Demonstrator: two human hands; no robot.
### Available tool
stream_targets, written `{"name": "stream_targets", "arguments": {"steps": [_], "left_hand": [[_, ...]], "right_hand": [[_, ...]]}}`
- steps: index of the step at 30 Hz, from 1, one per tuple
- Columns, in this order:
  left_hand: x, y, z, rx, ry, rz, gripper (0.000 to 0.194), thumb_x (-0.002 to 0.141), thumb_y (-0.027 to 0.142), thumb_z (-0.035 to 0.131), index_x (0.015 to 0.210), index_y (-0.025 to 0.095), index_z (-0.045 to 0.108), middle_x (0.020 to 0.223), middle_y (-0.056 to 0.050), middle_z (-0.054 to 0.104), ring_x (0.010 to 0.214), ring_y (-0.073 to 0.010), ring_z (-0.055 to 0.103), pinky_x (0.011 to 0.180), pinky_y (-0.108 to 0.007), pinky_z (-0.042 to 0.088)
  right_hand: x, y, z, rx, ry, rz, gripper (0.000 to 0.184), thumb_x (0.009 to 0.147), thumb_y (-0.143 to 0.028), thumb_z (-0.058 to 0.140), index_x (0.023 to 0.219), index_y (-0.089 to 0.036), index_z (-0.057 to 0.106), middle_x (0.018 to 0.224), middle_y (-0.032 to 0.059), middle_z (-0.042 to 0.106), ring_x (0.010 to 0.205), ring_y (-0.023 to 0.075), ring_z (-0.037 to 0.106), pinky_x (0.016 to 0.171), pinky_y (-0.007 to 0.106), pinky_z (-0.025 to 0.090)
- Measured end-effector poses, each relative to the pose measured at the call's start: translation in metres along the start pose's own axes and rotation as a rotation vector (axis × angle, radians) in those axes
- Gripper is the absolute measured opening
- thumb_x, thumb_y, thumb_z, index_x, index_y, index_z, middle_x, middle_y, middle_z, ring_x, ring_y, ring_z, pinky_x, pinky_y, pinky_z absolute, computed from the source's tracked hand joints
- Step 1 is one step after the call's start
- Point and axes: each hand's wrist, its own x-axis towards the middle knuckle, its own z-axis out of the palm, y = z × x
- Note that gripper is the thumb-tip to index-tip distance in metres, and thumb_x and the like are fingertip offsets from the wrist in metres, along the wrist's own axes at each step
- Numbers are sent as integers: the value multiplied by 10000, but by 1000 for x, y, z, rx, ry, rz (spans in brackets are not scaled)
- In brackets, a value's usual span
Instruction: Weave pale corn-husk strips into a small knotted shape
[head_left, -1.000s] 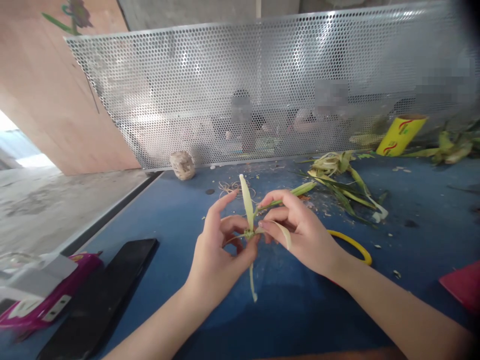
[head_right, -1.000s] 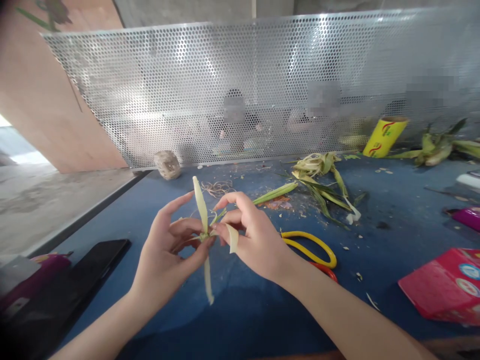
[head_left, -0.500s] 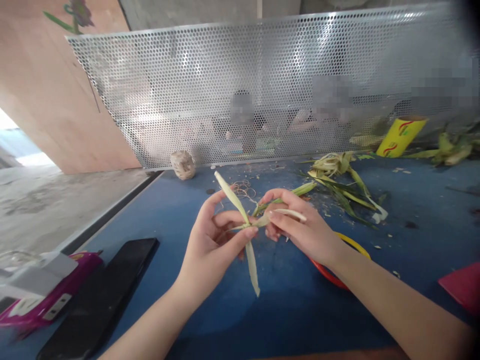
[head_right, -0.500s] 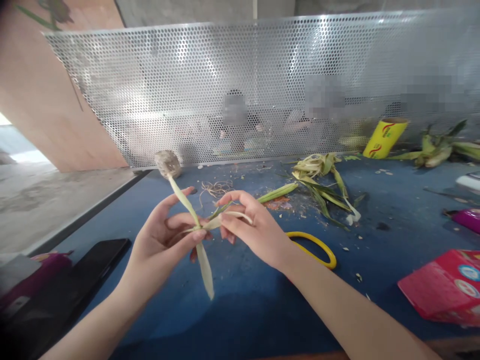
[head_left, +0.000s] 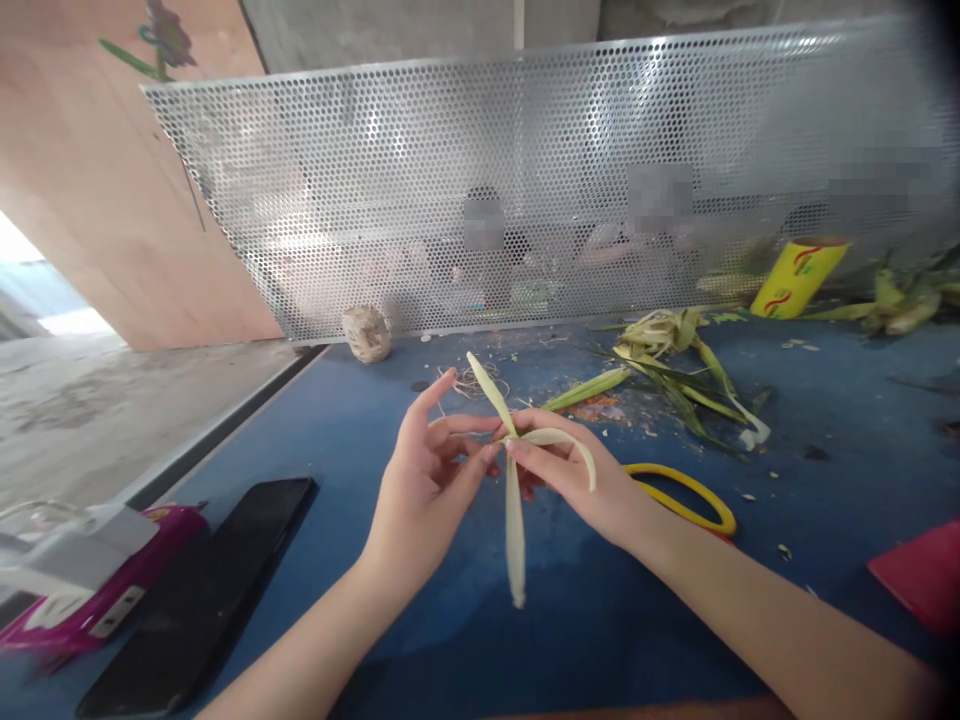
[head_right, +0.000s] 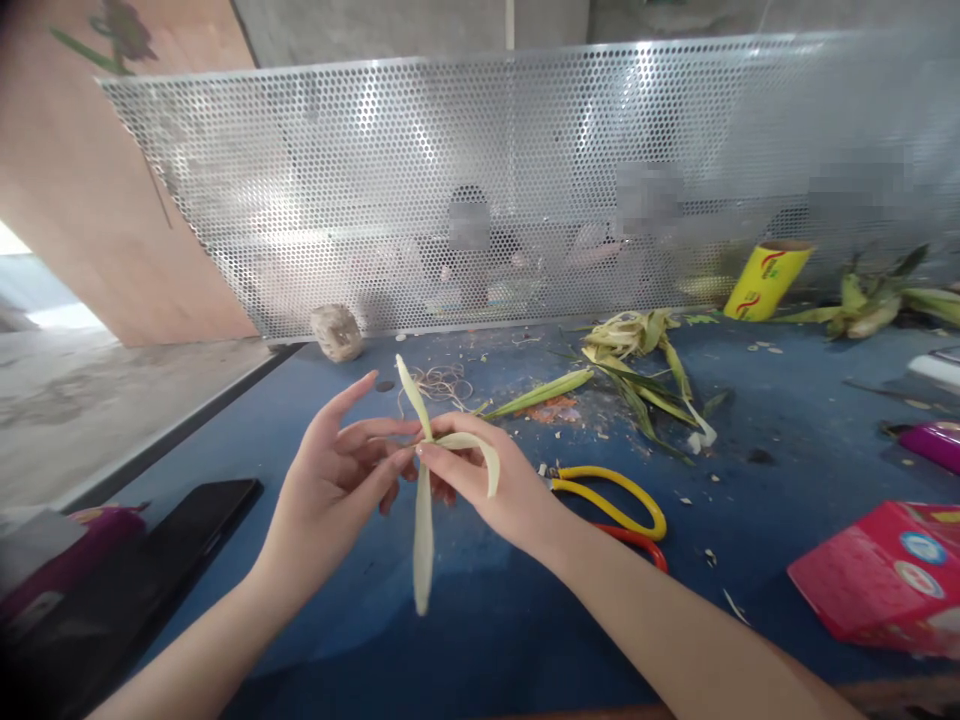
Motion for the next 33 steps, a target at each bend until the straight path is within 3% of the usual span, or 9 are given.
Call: {"name": "stream_targets", "arguments": {"steps": [4, 9, 15, 23, 27, 30, 31, 33], "left_hand": [[2, 3, -4, 143, 53, -5, 583, 746, 211, 660, 1255, 238, 376, 734, 25, 604, 637, -129, 593, 491, -219, 460], [1, -1, -5, 280, -9, -31, 551, 762, 198, 617, 1255, 242, 375, 695, 44, 571, 620, -130, 588, 552, -258, 472], [-4, -7, -5, 243, -41, 57, 679, 819, 202, 558, 1367, 257, 161, 766, 23, 570, 728, -158, 595, 669, -315, 494], [-11, 0, -2, 151, -62, 5, 788, 802, 258, 604, 1408, 254, 101, 677, 43, 533, 631, -149, 567, 671, -328, 507], [-4, 5, -9, 284, 18, 5, 738, 794, 313, 609, 1392, 234, 184, 657, 19, 603, 633, -175, 606, 613, -316, 510], [7, 7, -21, 383, 71, -6, 454, 842, 337, 533, 1265, 207, 429, 662, -17, 670, 648, -183, 648, 679, -330, 521], [9, 8, -25, 412, 53, -21, 387, 867, 338, 483, 1232, 208, 473, 712, -36, 688, 686, -195, 660, 672, -332, 525], [5, 7, -35, 408, 28, -14, 411, 896, 311, 415, 1299, 229, 408, 997, -81, 683, 920, -233, 651, 750, -365, 526]], "right_hand": [[0, -1, -1, -37, -7, 13, 185, 843, -389, 550, 859, -205, 542, 633, -41, 498, 568, 97, 493, 554, 232, 420], [0, 0, -1, -136, 30, 13, 205, 765, -305, 649, 785, -214, 466, 627, -62, 483, 540, 94, 496, 514, 228, 405], [-1, 3, 1, -132, 93, 14, 215, 709, -289, 701, 813, -215, 528, 585, -54, 517, 495, 113, 526, 497, 254, 440], [-3, 10, -3, 119, 143, 10, 158, 762, -279, 678, 781, -210, 538, 541, -56, 531, 491, 106, 532, 501, 243, 432], [2, 10, -9, 132, 64, 22, 139, 765, -260, 676, 772, -193, 553, 585, -44, 545, 500, 101, 530, 510, 255, 432], [7, 10, -15, 201, 166, -1, 159, 761, -276, 680, 775, -187, 549, 568, -55, 520, 475, 77, 494, 496, 238, 411], [8, 10, -16, 208, 193, 7, 160, 763, -279, 677, 778, -183, 549, 570, -56, 518, 478, 72, 489, 497, 231, 405], [9, 9, -16, 185, 200, 39, 170, 759, -288, 676, 774, -176, 549, 574, -56, 518, 478, 63, 484, 501, 225, 397]]}}
